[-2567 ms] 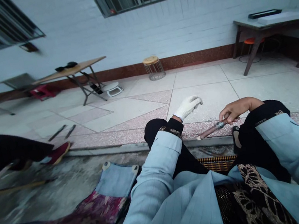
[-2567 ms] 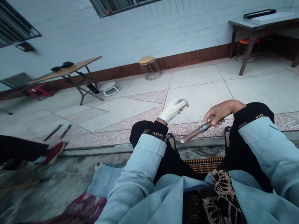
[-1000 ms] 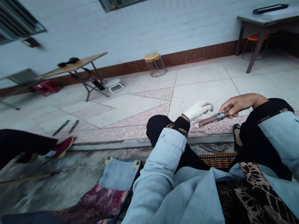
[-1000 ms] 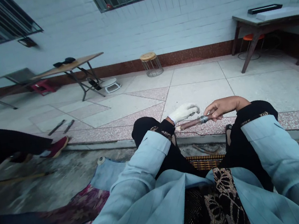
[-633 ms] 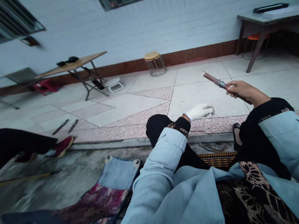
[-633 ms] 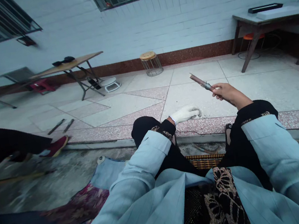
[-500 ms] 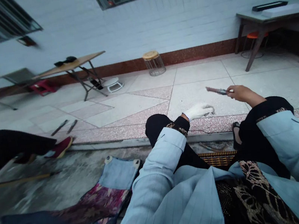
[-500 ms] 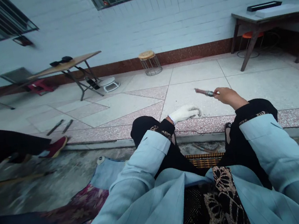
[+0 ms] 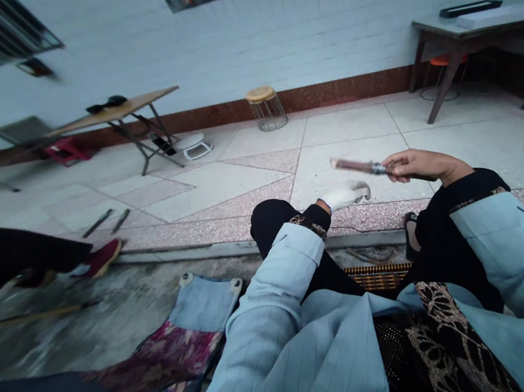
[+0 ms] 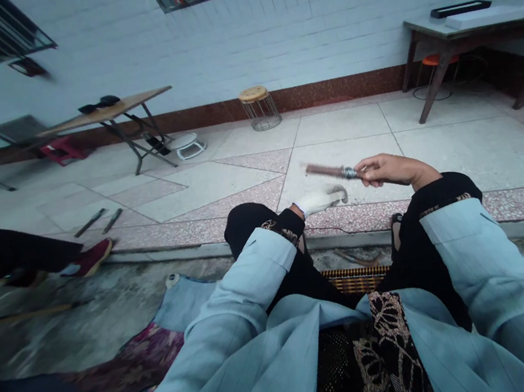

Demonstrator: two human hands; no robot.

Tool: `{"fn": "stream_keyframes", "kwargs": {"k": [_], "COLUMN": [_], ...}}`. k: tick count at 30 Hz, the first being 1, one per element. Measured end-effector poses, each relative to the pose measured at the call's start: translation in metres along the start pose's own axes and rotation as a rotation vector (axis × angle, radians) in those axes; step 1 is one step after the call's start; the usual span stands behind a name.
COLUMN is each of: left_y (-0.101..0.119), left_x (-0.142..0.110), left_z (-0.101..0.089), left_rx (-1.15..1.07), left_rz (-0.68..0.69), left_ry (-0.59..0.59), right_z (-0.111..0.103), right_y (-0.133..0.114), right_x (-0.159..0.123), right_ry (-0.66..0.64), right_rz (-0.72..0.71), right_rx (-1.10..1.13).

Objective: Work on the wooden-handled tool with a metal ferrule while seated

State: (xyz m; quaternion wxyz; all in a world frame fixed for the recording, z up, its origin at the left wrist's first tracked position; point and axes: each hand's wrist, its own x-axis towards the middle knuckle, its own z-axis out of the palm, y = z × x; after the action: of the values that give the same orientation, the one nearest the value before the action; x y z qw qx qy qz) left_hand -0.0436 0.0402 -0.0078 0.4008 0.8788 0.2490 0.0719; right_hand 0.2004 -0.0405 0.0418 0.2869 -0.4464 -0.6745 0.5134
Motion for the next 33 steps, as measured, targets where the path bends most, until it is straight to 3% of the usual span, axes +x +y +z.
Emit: {"fn": "stream_keyframes", "kwargs": {"k": [2, 4, 7, 9, 11, 13, 17, 19, 21, 23, 25, 27, 30, 31, 33], "left_y": [0.002, 0.005, 0.010, 0.013, 0.016, 0.017, 0.015, 0.012, 0.011, 0.011, 0.013, 0.018, 0.023, 0.024, 0.025], "left_x": [-0.001, -0.002, -0.005, -0.009, -0.012, -0.014, -0.012, -0.010, -0.008, -0.009, -0.011, -0.013, -0.017, -0.018, -0.020], "left_z": [0.004, 0.003, -0.006, -0.015, -0.023, -0.029, -0.031, -0.029, -0.025, -0.020, -0.014, -0.010, -0.011, -0.014, -0.022], "left_rx": [0.008, 0.022, 0.055, 0.071, 0.089, 0.094, 0.054, 0.057, 0.072, 0.065, 0.042, 0.029, 0.057, 0.073, 0.102], "left_rz": [0.006, 0.036, 0.065, 0.060, 0.056, 0.042, 0.008, -0.022, -0.070, -0.091, -0.070, -0.041, -0.005, 0.004, 0.010], "left_ry": [-0.074, -0.112, -0.104, -0.071, -0.003, 0.067, 0.149, 0.165, 0.182, 0.136, 0.035, -0.064, -0.075, -0.052, 0.015], "right_z": [-0.003, -0.006, -0.011, -0.013, -0.012, -0.006, 0.009, 0.011, 0.010, 0.006, 0.002, -0.001, -0.004, -0.005, -0.004], "right_y": [0.002, 0.006, 0.012, 0.014, 0.016, 0.017, 0.013, 0.007, 0.000, -0.004, -0.003, 0.002, 0.011, 0.014, 0.018], "right_x": [0.004, 0.009, 0.014, 0.013, 0.011, 0.009, 0.008, 0.005, 0.003, 0.005, 0.009, 0.016, 0.023, 0.024, 0.022], "right_ry": [0.288, 0.489, 0.623, 0.616, 0.498, 0.232, -0.423, -0.491, -0.317, -0.037, 0.210, 0.378, 0.462, 0.430, 0.241], "right_rz": [0.018, 0.111, 0.260, 0.314, 0.358, 0.380, 0.272, 0.151, 0.026, -0.045, -0.038, 0.054, 0.255, 0.310, 0.376], "right_rx": [0.033, -0.033, -0.279, -0.475, -0.645, -0.698, -0.413, -0.245, -0.114, -0.041, -0.037, -0.120, -0.423, -0.526, -0.631]}}
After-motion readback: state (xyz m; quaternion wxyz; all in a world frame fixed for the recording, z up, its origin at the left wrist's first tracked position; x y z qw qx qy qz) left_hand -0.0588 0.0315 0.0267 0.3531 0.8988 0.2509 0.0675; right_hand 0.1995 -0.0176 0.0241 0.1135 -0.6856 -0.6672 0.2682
